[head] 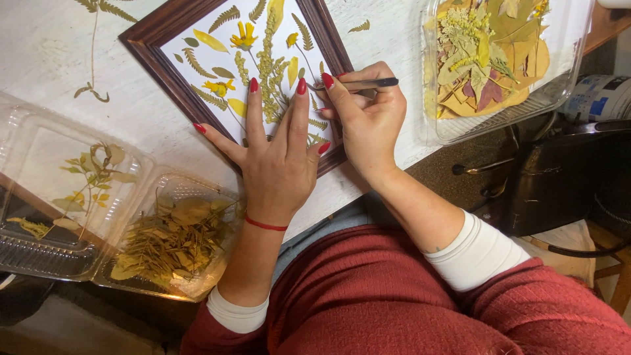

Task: Arrange and secure dried flowers and leaves inside a small picture frame.

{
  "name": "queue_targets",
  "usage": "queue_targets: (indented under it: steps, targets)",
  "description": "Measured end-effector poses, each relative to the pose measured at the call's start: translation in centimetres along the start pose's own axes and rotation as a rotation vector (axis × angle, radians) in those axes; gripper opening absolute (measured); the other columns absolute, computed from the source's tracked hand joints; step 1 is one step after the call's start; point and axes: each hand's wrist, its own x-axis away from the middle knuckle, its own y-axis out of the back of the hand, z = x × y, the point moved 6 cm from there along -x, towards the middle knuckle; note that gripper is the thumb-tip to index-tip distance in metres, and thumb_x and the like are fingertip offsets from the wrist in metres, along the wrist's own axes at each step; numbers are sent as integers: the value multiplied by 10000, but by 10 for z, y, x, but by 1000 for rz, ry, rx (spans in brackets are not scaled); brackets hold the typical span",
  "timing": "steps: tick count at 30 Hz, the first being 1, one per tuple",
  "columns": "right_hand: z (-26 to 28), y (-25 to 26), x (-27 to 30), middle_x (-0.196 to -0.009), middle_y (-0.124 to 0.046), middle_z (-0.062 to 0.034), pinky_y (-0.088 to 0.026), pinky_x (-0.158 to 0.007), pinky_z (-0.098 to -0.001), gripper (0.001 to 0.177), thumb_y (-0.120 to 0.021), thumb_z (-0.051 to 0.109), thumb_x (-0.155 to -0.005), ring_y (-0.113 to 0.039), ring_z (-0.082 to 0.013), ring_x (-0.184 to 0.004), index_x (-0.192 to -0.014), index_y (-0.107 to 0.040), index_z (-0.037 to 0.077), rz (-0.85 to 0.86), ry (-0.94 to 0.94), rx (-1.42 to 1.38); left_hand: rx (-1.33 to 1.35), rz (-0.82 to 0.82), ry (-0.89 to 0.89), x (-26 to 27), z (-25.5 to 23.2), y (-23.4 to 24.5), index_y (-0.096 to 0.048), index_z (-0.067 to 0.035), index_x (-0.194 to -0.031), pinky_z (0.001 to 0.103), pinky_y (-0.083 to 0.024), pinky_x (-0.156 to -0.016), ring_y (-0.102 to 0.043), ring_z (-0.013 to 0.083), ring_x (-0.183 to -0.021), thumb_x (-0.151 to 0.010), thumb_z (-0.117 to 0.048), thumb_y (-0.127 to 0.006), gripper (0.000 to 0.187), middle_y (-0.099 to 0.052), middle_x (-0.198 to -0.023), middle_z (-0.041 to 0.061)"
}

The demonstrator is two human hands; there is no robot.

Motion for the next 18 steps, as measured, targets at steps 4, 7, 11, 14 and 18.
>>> queue_targets:
  steps: [4, 7, 11, 14, 18]
  targets:
    - [0, 1, 1, -960, -736, -165, -620, -672, -246, 128, -693, -74, -1020, -713, -138, -777, -1018, -572, -34, -1, 11, 28, 8, 15, 11, -1, -1, 1, -386, -101, -1593, 844, 109, -1098, -328, 411, -1539, -1032, -237, -653, 636, -656, -1471, 14]
    - [-1, 0, 2, -973, -724, -152, -644, -686, -262, 127, -687, -71, -996, -746, -145, -832, -1018, -569, -28, -15, 5, -44, 5, 16, 17, -1, 0, 0, -397, -100, -1586, 843, 106, -1099, -338, 401, -1535, -1022, -245, -662, 639, -654, -1469, 17]
    - [-3, 1, 3, -975, -728, -160, -621, -676, -260, 135, -701, -69, -1008, -710, -134, -769, -1030, -572, -32, -12, 0, -50, -3, 13, 26, 0, 0, 1, -404, -107, -1585, 843, 103, -1101, -346, 392, -1528, -1017, -248, -667, 642, -660, -1465, 10]
    - [1, 0, 3, -983, -723, -150, -648, -691, -276, 137, -696, -59, -1009, -718, -132, -809, -1045, -567, -27, -15, 6, -62, -6, 7, 28, 0, 0, 1, -403, -108, -1587, 840, 107, -1105, -350, 381, -1529, -1023, -260, -677, 645, -662, -1464, 7]
    - [10, 3, 4, -987, -724, -147, -638, -678, -271, 152, -692, -50, -1018, -723, -135, -811, -1067, -553, -15, -30, 41, -75, 21, 12, 24, 0, 1, 0, -396, -92, -1584, 836, 110, -1096, -341, 390, -1528, -1039, -301, -680, 649, -659, -1457, 25]
